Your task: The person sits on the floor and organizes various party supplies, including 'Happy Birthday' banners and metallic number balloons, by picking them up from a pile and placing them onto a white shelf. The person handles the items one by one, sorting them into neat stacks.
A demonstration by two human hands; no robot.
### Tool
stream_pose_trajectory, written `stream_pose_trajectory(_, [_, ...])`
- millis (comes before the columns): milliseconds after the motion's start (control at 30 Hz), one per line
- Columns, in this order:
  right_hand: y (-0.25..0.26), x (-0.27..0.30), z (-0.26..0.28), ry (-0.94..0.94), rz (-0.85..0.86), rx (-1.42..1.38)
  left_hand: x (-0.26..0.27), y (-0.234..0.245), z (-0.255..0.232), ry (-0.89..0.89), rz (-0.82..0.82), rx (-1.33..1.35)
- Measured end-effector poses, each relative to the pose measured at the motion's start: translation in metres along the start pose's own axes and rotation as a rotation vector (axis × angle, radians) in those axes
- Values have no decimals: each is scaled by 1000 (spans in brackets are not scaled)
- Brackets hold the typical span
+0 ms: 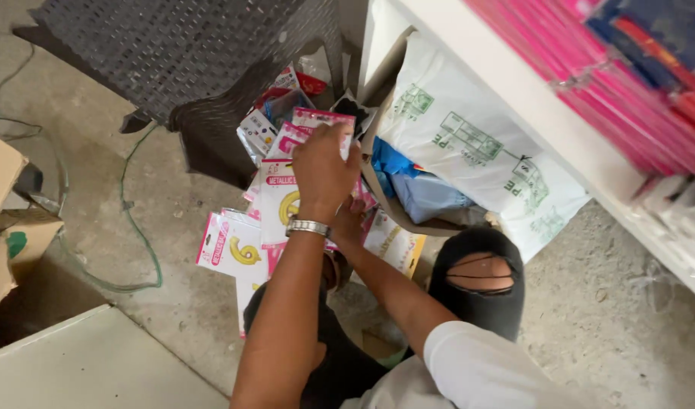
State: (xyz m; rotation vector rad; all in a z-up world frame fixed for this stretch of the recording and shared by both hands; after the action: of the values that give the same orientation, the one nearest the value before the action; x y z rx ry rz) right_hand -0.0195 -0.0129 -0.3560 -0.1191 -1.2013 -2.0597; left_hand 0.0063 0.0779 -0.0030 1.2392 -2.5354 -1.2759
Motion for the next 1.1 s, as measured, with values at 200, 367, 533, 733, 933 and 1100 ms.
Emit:
stream_pose_trajectory(200, [17,27,29,-427,-207,-67,4,-2,14,54,112,-118])
stream_pose_trajectory(367, [32,43,7,-384,-242,-115,2,8,25,49,71,-112])
stream_pose_trajectory(533, [65,54,8,161,-308,-393,-2,24,45,164,73,-97])
stream_pose_trajectory(733, [210,94,40,419,-549,-621,-3,39,55,123,-105,-79])
stream_pose_trajectory(933, [298,98,-1,264,-676,-984,-3,-31,85,511,239,536])
stream_pose_trajectory(1100, [325,112,-38,183,-646,-1239,19,-49,1,552,710,934])
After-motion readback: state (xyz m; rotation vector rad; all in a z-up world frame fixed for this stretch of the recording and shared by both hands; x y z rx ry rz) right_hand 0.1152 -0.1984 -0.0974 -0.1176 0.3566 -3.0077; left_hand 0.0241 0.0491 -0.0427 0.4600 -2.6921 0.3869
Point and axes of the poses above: each hand's wrist, its own x-axis away from the middle knuckle, its own y-axis out of the back of the hand, z = x × y, the point moved 5 cm from there along -x, towards the middle knuckle, and after that the axes turned 2 degrees about -z, right-handed, at the moved point
